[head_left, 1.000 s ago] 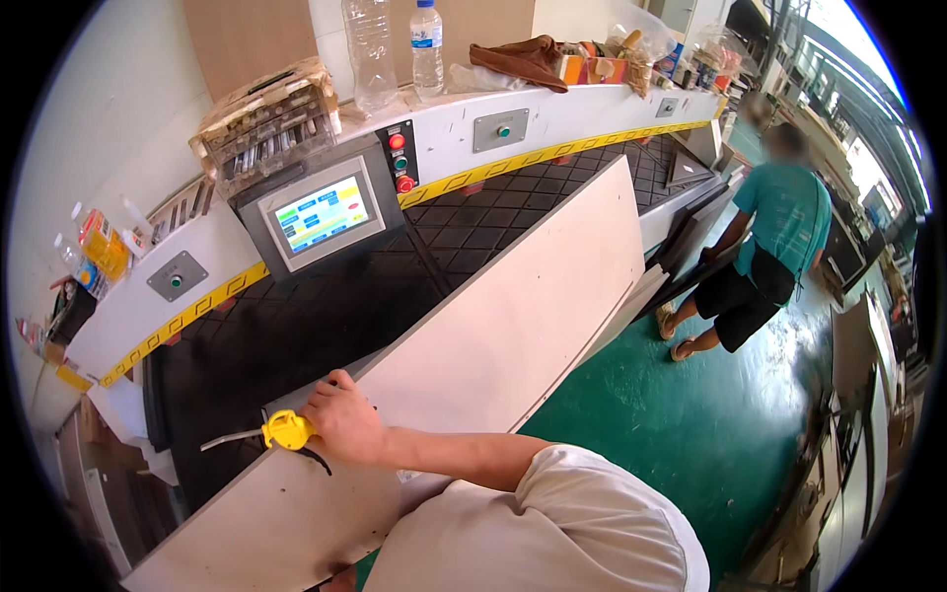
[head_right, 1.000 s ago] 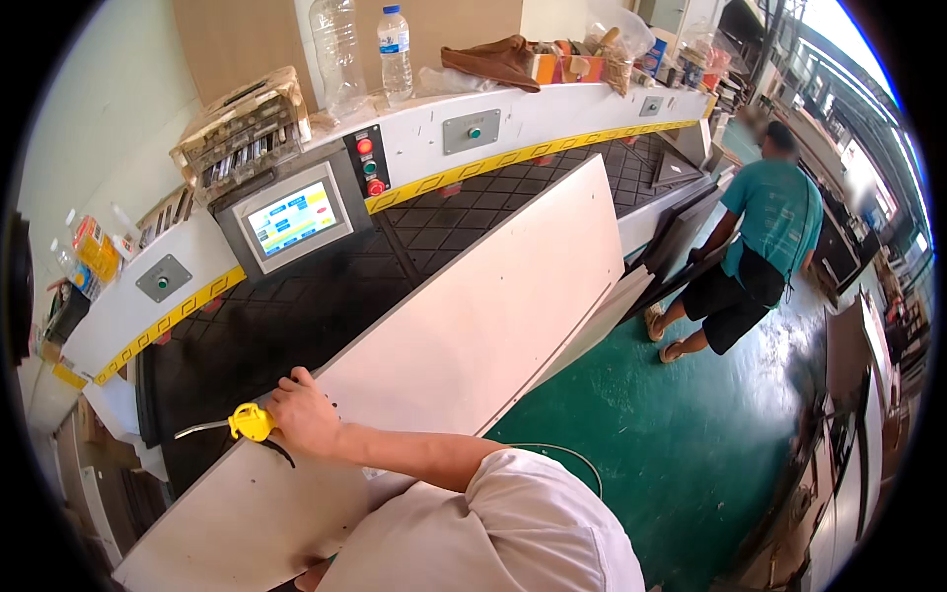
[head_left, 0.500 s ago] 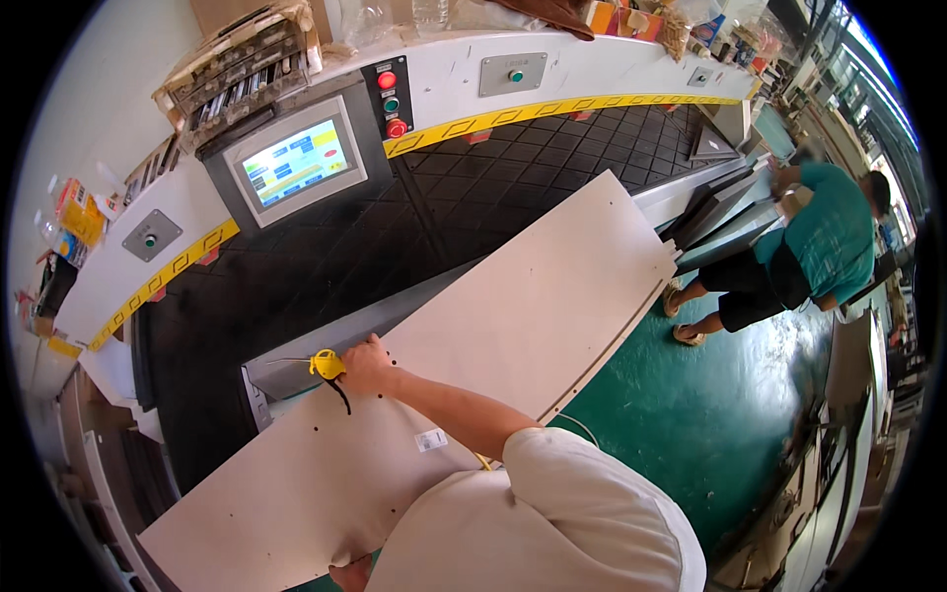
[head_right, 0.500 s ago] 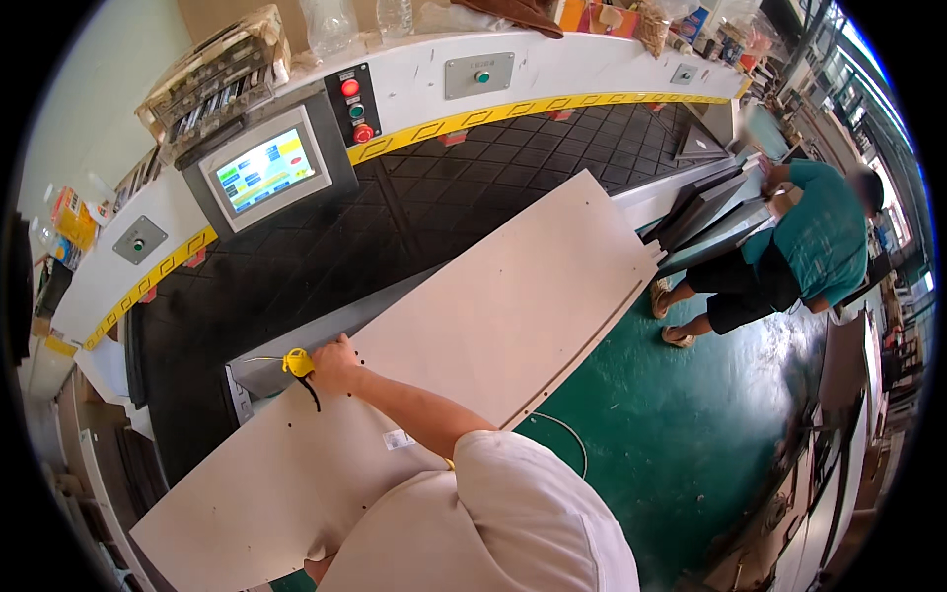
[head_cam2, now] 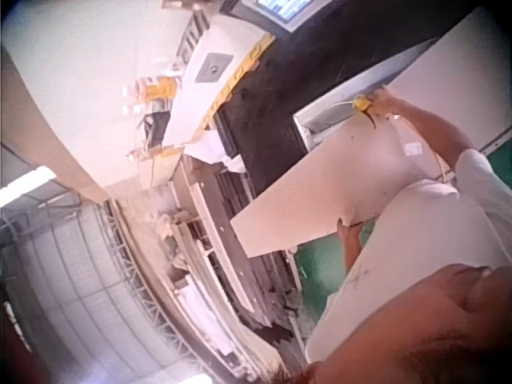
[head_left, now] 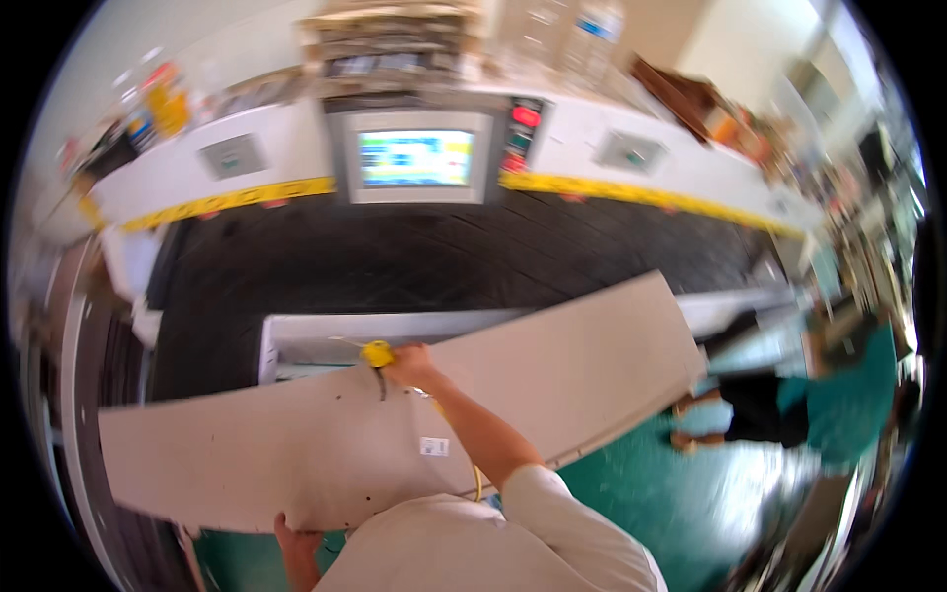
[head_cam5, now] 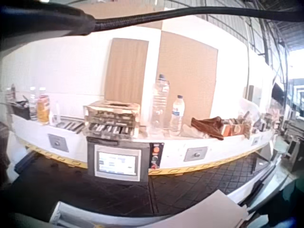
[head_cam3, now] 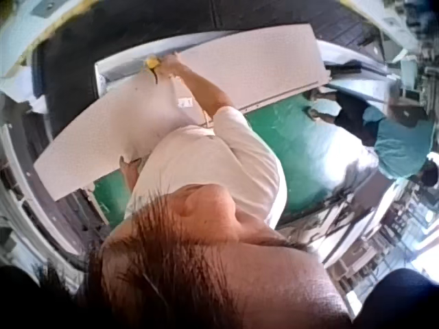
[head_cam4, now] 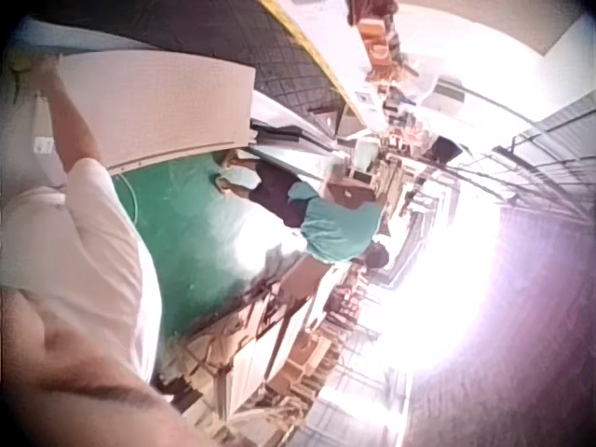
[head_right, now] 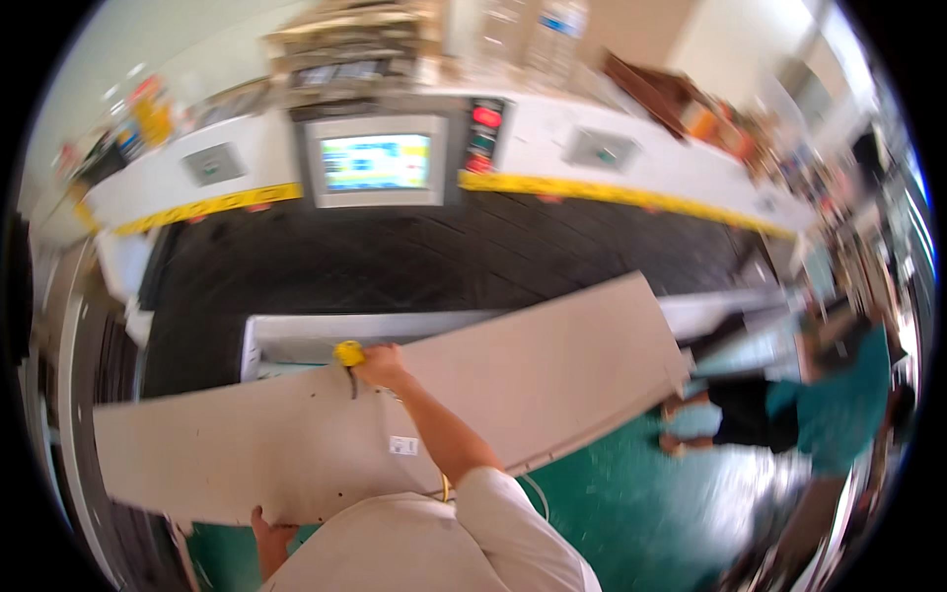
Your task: The person uses a yellow air blower to remove dust from large white panels in a workshop. They repeatedly pick up panels, blow air along the surfaces, and wipe them with a cloth. The person stacks the cleaned panels on a nearby rack.
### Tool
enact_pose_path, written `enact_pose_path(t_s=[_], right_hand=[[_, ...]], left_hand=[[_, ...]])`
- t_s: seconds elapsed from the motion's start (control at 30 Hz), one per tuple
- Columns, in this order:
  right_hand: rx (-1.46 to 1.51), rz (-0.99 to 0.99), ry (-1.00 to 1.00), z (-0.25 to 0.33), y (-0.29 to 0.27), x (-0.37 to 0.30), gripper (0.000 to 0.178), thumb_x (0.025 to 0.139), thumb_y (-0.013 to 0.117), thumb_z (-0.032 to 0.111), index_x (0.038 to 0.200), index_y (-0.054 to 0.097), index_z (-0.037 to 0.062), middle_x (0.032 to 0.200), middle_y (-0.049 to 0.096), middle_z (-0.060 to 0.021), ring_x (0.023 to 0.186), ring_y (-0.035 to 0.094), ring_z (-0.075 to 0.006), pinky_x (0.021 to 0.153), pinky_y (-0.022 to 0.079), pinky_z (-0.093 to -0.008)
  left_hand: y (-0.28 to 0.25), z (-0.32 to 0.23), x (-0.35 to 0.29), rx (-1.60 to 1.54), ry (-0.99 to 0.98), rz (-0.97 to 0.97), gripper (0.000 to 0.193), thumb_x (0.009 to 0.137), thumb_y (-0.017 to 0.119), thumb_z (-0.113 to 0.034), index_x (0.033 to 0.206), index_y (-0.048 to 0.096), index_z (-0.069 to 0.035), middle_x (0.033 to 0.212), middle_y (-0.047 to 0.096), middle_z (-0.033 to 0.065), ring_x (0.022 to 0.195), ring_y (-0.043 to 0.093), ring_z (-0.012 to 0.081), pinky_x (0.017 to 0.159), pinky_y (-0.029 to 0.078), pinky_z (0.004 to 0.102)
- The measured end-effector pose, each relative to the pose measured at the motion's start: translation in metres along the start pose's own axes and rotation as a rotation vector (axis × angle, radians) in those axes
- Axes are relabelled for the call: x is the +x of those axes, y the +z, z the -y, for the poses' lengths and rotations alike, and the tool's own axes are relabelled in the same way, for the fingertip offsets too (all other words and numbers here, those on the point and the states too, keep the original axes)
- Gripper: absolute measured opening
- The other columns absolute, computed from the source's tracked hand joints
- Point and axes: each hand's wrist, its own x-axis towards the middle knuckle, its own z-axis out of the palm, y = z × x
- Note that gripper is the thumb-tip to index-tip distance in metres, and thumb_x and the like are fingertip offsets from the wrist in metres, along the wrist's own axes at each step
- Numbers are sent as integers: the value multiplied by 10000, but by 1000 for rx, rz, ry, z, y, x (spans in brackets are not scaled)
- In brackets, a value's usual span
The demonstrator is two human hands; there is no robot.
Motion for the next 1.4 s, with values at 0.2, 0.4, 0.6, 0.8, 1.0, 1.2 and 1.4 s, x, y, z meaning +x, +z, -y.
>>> enact_pose_path(t_s=[0.2,0.4,0.6,0.8,1.0,1.2,1.4], right_hand=[[1490,45,126,37,-20,-33,393,925,594,117,1299,616,1,1193,705,-101,1130,647,-197,991,489,-356],[922,405,-540,162,-35,-62,271,975,671,188,1192,677,27,1205,700,-129,1141,654,-260,1005,498,-381],[229,-555,-874,270,-248,56,105,841,725,75,939,709,41,950,705,-152,877,666,-374,839,529,-462],[-528,-865,-736,307,-344,201,438,818,799,274,1192,697,70,1357,580,-144,1388,425,-339,1111,388,-496],[-776,-652,-454,354,-316,261,481,851,776,351,1274,693,137,1478,519,-118,1491,304,-326,1168,321,-517],[-170,-1036,-790,287,-265,155,100,936,698,144,965,749,64,1082,734,-97,1134,640,-355,955,488,-455],[1229,-316,209,64,-101,7,258,978,644,82,1204,536,21,975,703,-123,842,711,-192,705,584,-334]], left_hand=[[76,32,-58,524,501,-13,597,953,599,-280,1447,429,9,1353,561,210,1225,587,319,965,536,468],[219,96,-127,991,465,725,529,1002,604,-201,1450,417,10,1198,640,173,976,681,296,936,536,418],[196,56,-163,565,365,384,257,1003,603,-211,1143,592,4,810,652,113,826,695,288,840,560,411],[146,37,-146,441,358,295,250,986,604,-197,1120,611,15,718,631,101,727,691,281,735,564,387],[97,-14,-116,226,405,255,259,976,585,-179,1137,600,23,682,607,109,523,581,218,563,560,411],[98,-74,-93,628,579,136,252,970,621,-182,1129,637,13,759,644,101,429,506,117,440,449,263],[109,-41,-100,1163,604,82,329,959,629,-188,1221,616,10,866,668,87,481,520,96,443,433,237]])
